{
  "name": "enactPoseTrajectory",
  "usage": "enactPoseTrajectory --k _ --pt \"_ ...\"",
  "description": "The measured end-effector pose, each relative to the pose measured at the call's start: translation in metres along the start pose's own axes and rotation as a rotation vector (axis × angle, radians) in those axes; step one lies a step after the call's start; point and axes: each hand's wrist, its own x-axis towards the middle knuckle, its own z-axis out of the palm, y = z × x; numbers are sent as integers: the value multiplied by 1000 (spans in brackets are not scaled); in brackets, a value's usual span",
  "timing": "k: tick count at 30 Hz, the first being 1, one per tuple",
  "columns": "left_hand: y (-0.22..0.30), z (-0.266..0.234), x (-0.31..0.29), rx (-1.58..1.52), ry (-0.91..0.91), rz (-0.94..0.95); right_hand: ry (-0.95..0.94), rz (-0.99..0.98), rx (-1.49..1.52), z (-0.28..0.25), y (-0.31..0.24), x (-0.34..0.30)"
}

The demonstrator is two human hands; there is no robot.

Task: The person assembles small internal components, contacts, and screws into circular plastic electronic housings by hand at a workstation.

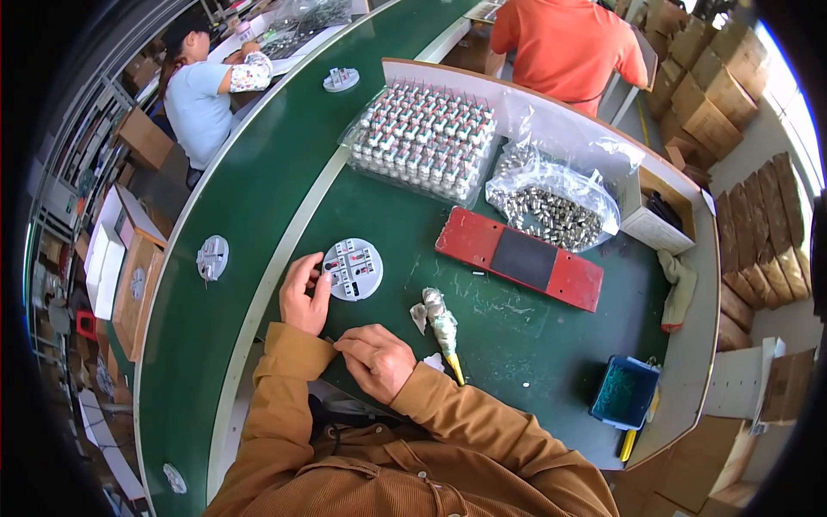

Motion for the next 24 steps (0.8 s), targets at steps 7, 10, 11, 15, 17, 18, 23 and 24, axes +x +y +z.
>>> enactPoseTrajectory --k 7,10,11,15,17,18,23,24 --pt "-16 -6 -1 118 -82 252 -18 15 -1 10 -4 -7" --pt "-18 -5 1 82 -111 236 -23 13 -13 12 1 -5" --pt "-18 -4 2 78 -130 243 -28 20 -19 13 2 -4" --pt "-29 -6 6 47 -204 263 -37 59 -54 24 9 2" --pt "-39 -8 10 27 -268 283 -63 96 -62 27 9 8" --pt "-44 -9 14 12 -302 297 -73 116 -71 28 9 13" --pt "-42 -20 24 -103 -447 396 -89 278 -98 8 3 45" --pt "-47 -23 36 -70 -523 495 -64 341 -122 1 -2 66"
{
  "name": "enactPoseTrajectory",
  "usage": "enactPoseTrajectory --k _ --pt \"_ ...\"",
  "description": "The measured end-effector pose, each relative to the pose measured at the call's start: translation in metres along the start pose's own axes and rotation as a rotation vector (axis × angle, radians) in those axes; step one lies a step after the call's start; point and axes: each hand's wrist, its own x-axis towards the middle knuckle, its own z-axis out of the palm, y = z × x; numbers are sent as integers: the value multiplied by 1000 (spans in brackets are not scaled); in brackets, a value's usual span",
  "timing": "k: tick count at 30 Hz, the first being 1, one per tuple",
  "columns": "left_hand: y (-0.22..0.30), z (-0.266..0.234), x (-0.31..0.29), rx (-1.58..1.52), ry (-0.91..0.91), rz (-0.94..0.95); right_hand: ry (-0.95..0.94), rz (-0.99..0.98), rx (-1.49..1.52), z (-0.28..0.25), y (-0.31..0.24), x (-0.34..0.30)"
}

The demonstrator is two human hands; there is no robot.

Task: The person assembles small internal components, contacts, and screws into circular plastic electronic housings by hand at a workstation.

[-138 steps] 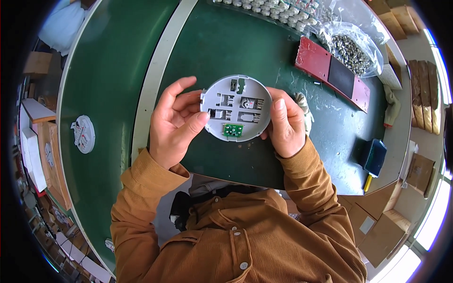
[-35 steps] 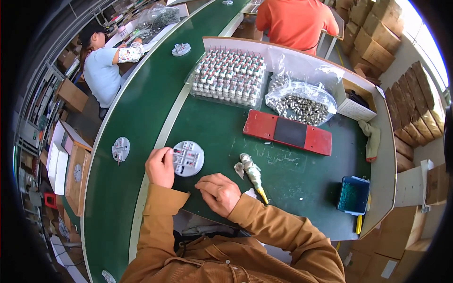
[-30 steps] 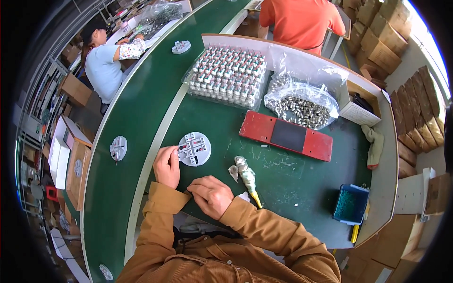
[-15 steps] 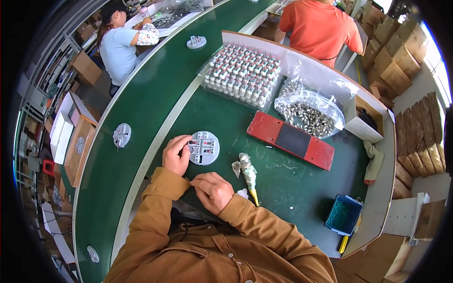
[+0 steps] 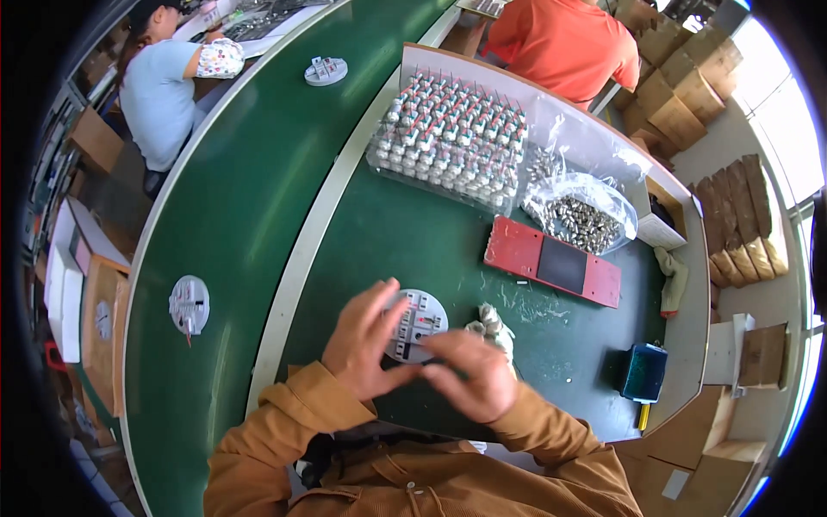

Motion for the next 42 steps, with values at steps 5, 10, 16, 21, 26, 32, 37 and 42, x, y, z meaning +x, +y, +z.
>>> enactPoseTrajectory --k 5,10,16,21,26,32,37,42 --pt "-27 -4 -1 -18 -131 23 375 309 -175 -64 -1 134" --pt "-33 -7 3 -71 -156 24 324 353 -512 -102 84 242" --pt "-37 -4 -12 -71 -119 0 333 462 -651 -77 100 256" --pt "-32 1 -12 -68 -128 3 365 394 -663 -80 107 258" --pt "-24 9 -21 -90 -153 -53 228 248 -657 -80 72 223" --pt "-29 13 -21 -126 -171 -56 -107 -6 -477 -34 67 102" --pt "-31 14 -20 -153 -161 -89 -160 -115 -580 -20 99 65" --pt "-41 8 -30 -162 -157 -138 -32 -3 -478 -9 72 63"
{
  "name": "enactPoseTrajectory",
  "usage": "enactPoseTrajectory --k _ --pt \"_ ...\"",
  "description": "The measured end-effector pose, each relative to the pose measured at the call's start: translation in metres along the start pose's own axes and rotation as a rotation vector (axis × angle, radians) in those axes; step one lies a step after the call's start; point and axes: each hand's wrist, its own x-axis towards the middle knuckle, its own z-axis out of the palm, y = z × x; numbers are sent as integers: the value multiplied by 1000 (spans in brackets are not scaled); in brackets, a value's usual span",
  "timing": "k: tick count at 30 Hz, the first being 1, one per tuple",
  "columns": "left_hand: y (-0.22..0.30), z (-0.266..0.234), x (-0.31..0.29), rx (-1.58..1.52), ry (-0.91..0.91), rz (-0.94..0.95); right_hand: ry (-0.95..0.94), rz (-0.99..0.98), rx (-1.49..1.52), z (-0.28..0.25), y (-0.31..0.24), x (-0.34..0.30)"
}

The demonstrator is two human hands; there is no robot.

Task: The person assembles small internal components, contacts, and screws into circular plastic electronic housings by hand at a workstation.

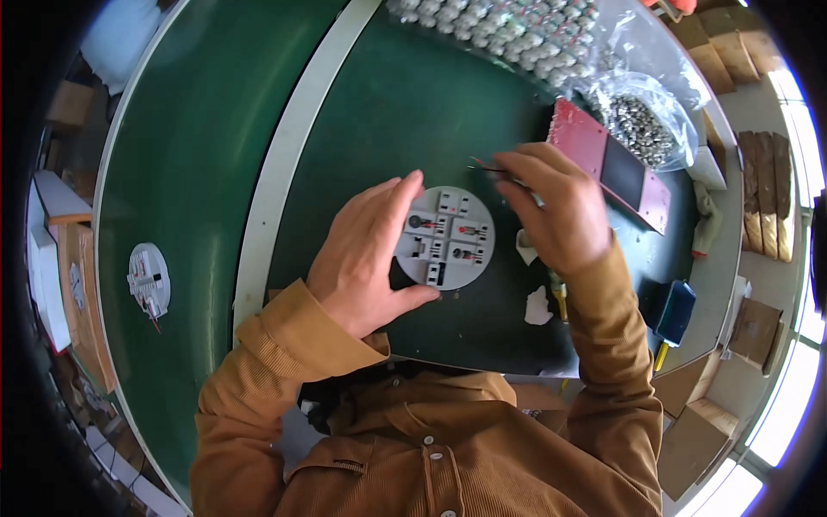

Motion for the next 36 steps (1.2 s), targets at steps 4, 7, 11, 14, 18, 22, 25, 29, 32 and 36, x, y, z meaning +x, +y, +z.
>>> enactPoseTrajectory --k 4,7,11,14,18,22,25,29,32,36 --pt "1 9 6 9 44 12 -53 67 1 -1 -62 -22" --pt "1 12 7 -18 94 6 -152 -30 -84 10 -75 -15" --pt "-3 18 4 -18 136 -1 -285 -68 -210 28 -89 -6" --pt "-5 20 1 -10 166 -4 -343 -72 -289 33 -94 -6" --pt "-1 16 1 -27 165 -27 -213 -18 -84 20 -79 -25" --pt "1 0 4 -35 139 72 -148 -1 -112 22 -60 -47" --pt "-1 -1 7 -10 123 108 -116 2 -88 28 -50 -50" --pt "-2 -4 12 81 123 101 -102 -34 16 44 -39 -38" --pt "11 -19 24 145 -5 127 -114 -66 17 47 -30 -35" --pt "20 -13 32 180 26 125 -62 -95 10 47 -20 -35"
